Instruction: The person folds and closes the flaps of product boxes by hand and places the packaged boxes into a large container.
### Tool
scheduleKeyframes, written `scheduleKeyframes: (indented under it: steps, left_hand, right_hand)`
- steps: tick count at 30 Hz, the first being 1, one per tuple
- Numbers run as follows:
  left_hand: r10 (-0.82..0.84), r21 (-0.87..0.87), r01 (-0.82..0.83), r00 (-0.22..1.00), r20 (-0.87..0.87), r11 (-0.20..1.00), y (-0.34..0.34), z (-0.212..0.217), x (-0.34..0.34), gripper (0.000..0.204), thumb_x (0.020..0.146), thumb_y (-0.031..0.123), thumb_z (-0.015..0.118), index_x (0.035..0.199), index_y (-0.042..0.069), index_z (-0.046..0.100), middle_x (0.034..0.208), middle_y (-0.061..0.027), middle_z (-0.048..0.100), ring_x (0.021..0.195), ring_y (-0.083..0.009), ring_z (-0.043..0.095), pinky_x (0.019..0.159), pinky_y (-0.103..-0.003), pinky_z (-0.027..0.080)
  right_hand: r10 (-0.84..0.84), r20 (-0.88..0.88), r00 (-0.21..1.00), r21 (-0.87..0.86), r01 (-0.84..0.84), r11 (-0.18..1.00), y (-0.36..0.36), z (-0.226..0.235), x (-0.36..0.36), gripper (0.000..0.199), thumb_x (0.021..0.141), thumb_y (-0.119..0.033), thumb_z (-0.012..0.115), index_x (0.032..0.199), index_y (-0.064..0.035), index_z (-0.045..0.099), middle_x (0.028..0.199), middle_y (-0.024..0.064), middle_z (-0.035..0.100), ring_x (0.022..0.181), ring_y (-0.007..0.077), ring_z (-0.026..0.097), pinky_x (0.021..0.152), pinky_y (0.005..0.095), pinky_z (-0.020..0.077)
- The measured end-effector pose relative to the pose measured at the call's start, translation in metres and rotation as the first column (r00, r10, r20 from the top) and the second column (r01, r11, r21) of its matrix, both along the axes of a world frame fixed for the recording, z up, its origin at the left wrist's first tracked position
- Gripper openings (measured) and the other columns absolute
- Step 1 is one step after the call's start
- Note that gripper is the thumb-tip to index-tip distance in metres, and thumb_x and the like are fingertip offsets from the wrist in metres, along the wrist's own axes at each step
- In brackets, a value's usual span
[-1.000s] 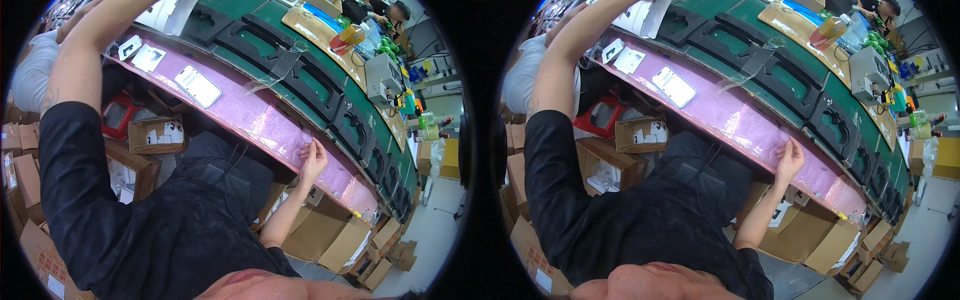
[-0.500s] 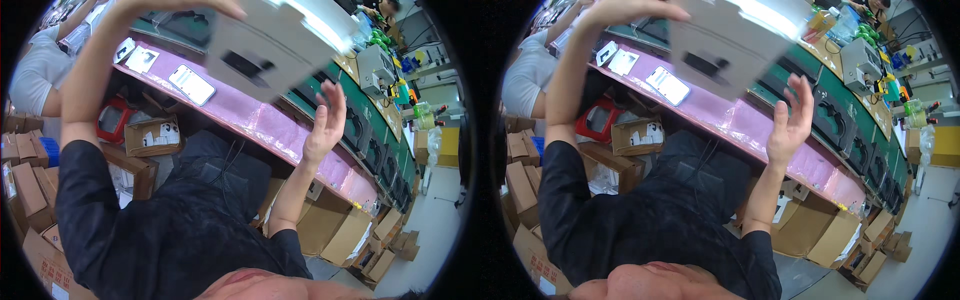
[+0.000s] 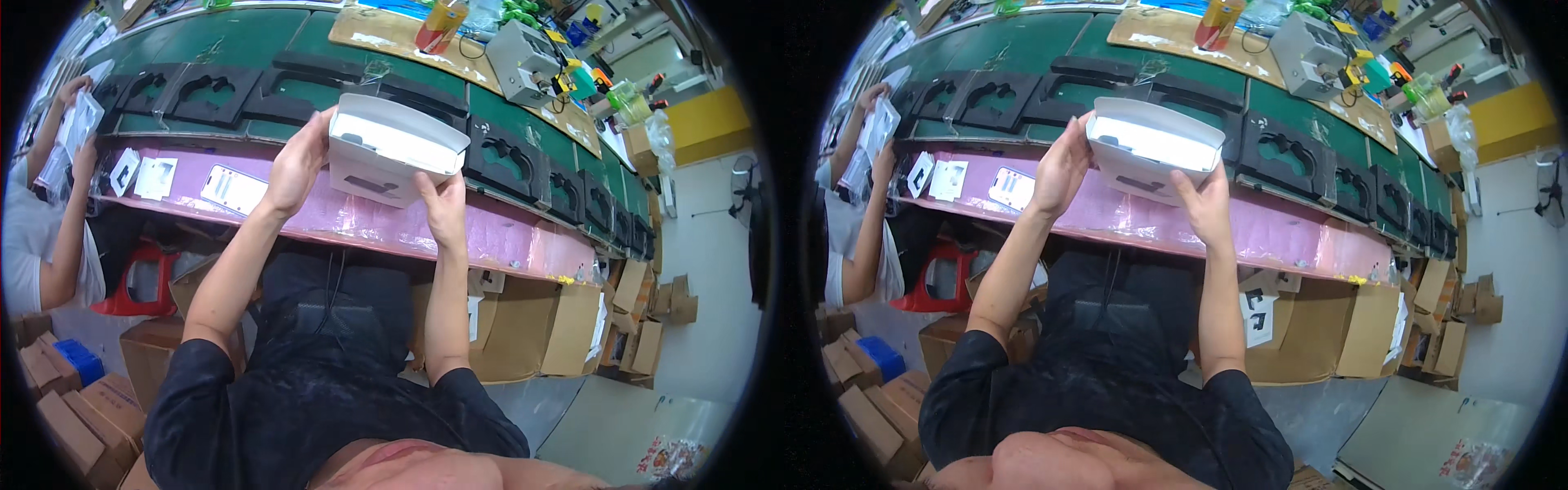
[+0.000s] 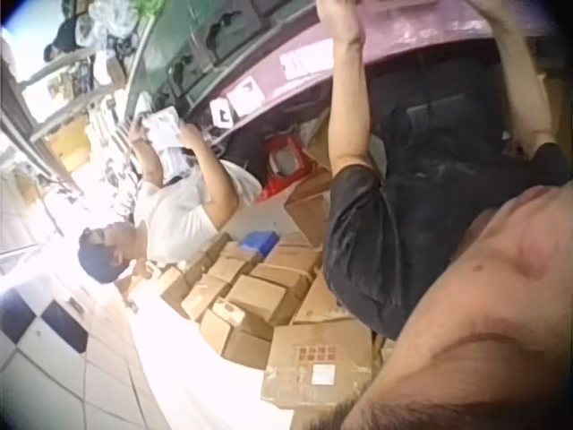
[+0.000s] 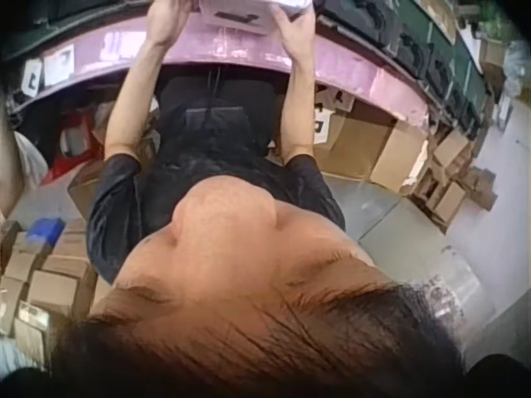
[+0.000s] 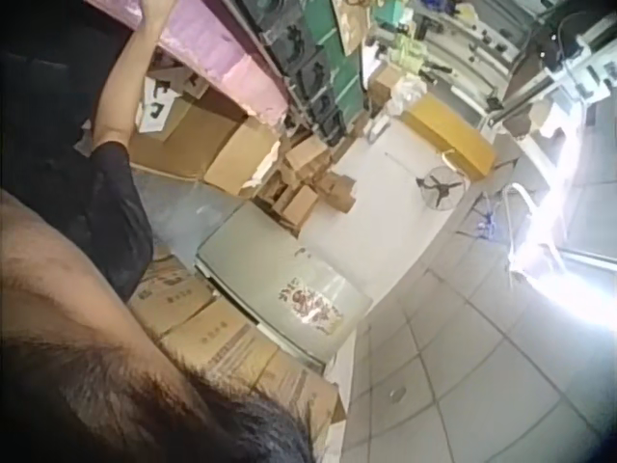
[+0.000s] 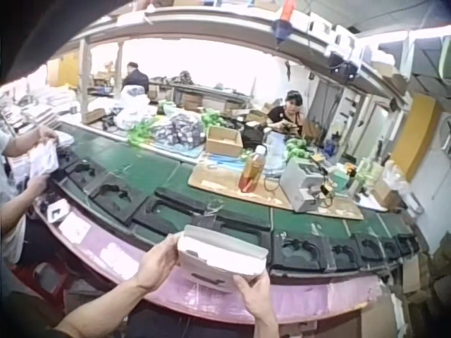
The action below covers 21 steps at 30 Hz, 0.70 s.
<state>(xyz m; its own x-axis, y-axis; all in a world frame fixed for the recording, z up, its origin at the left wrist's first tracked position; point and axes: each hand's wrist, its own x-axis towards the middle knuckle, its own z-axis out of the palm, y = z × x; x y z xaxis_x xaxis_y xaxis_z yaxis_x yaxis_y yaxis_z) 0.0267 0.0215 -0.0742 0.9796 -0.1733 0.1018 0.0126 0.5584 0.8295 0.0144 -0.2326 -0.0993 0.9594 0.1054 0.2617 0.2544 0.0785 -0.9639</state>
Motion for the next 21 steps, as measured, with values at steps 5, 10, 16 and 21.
scheduleKeyframes:
  steps: [5,10,16,21]
  left_hand:
    - [-0.042,0.142,0.040,0.999,0.013,0.989,-0.002,-0.001,0.010,0.051,0.114,0.029,0.056,0.158,0.003,0.055,0.136,-0.0061,0.070,0.122,-0.0125,0.064,0.109,-0.030,0.047]
    - [0.001,0.186,0.001,1.000,-0.011,0.983,-0.011,0.024,0.010,0.047,0.109,0.016,0.062,0.154,0.005,0.059,0.126,-0.0043,0.074,0.112,-0.0107,0.068,0.098,-0.026,0.053]
    - [-0.063,0.300,0.007,0.983,0.175,0.954,0.000,0.017,0.024,0.031,0.103,-0.002,0.052,0.113,-0.001,0.082,0.123,-0.0104,0.076,0.105,-0.0142,0.072,0.083,-0.025,0.059]
    - [-0.105,0.437,-0.045,0.944,0.313,0.898,0.009,0.016,0.029,0.031,0.105,0.001,0.054,0.117,-0.001,0.082,0.128,-0.0118,0.076,0.114,-0.0180,0.071,0.090,-0.030,0.059]
  right_hand:
    - [0.056,-0.095,0.994,0.363,-0.018,0.932,-0.015,-0.002,0.007,0.068,0.117,-0.051,0.032,0.156,0.0021,0.051,0.153,0.0140,0.061,0.143,0.0267,0.055,0.121,0.0451,0.0370]
    - [0.039,-0.123,0.992,0.352,0.007,0.936,-0.013,0.014,0.009,0.043,0.112,-0.019,0.050,0.147,0.0032,0.060,0.140,0.0122,0.069,0.130,0.0200,0.063,0.114,0.0375,0.0454]
    - [-0.118,0.007,0.993,0.268,0.112,0.957,0.006,0.036,0.008,0.037,0.099,0.006,0.049,0.129,0.0060,0.071,0.124,0.0129,0.076,0.114,0.0182,0.070,0.105,0.0323,0.0527]
    - [-0.172,0.236,0.956,0.200,0.126,0.972,0.007,0.027,0.021,0.032,0.092,0.012,0.048,0.101,0.0054,0.077,0.112,0.0152,0.078,0.106,0.0207,0.072,0.099,0.0320,0.0544]
